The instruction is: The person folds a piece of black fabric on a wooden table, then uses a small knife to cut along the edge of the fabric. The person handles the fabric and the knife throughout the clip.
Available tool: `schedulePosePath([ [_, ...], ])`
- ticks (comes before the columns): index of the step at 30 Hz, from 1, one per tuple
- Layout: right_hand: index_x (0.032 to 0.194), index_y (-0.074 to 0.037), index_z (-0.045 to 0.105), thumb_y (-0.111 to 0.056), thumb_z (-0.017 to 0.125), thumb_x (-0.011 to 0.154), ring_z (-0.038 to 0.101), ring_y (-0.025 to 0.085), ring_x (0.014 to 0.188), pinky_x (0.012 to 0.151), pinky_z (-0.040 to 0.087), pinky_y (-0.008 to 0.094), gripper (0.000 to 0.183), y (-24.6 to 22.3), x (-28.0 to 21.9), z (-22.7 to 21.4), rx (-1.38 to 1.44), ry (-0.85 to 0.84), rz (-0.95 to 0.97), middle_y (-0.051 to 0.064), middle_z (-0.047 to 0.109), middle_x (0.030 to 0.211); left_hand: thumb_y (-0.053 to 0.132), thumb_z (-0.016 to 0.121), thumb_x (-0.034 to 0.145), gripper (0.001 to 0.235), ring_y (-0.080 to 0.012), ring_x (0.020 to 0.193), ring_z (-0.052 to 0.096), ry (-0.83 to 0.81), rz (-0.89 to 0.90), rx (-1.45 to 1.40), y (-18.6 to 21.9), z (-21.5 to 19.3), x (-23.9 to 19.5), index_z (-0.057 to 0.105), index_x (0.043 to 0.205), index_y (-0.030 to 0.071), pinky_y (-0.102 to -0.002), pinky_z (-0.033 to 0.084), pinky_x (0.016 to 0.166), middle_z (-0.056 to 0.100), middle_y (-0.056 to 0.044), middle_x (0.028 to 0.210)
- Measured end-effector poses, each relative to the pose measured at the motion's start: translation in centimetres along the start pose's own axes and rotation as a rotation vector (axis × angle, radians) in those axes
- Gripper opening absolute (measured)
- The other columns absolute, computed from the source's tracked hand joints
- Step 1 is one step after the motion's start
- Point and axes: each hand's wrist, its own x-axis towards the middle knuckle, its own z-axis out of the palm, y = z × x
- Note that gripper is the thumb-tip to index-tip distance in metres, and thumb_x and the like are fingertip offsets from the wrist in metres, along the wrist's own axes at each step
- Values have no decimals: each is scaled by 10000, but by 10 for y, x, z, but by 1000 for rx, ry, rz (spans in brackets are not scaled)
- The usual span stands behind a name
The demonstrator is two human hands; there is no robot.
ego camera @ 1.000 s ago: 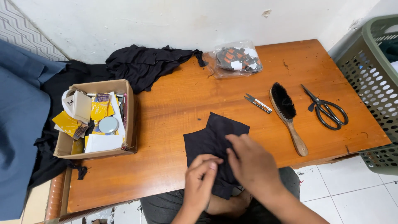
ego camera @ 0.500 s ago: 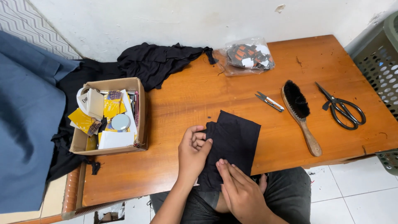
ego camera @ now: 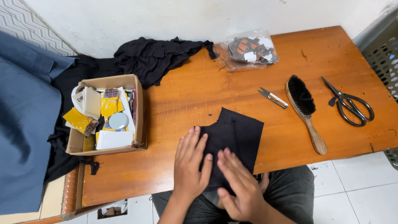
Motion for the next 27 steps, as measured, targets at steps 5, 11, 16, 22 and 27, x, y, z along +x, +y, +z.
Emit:
schedulePosePath([
  [5,1326,-2,216,-304,274,883,77,326,1317,1040,56,495,539,41,-1,17,-375,-404,229,202,118,1413,304,267,895,521,-270,1291,216,-308,-4,267,4,18,-19,269,1309,-13,-424,132,1051,258,-159,1383],
  [11,1236,-123,386,-267,361,852,264,238,1110,864,262,364,411,47,-7,1,55,-123,638,80,247,1263,327,375,851,516,-323,1193,259,-118,-240,103,2,10,-22,320,1232,-16,-428,209,979,285,-186,1282],
  [16,1230,-146,420,-347,488,764,525,102,641,628,455,279,512,47,6,-13,-98,-310,973,-74,555,747,310,471,794,275,-319,1035,377,-35,-467,228,-4,16,-29,573,883,70,-455,301,841,441,-144,1088],
  [22,1305,-217,334,-279,510,765,523,101,731,583,436,250,571,36,11,-11,20,-279,952,-59,499,786,286,466,791,257,-245,1027,368,-165,-604,86,-4,24,-27,557,821,48,-366,287,845,452,-48,1016],
  [27,1222,-154,477,-86,520,808,297,20,427,415,325,155,422,27,3,-20,478,124,901,-35,432,850,245,440,846,245,-160,1037,491,69,-594,-487,28,-2,-2,525,971,52,-258,375,894,500,-67,1065],
])
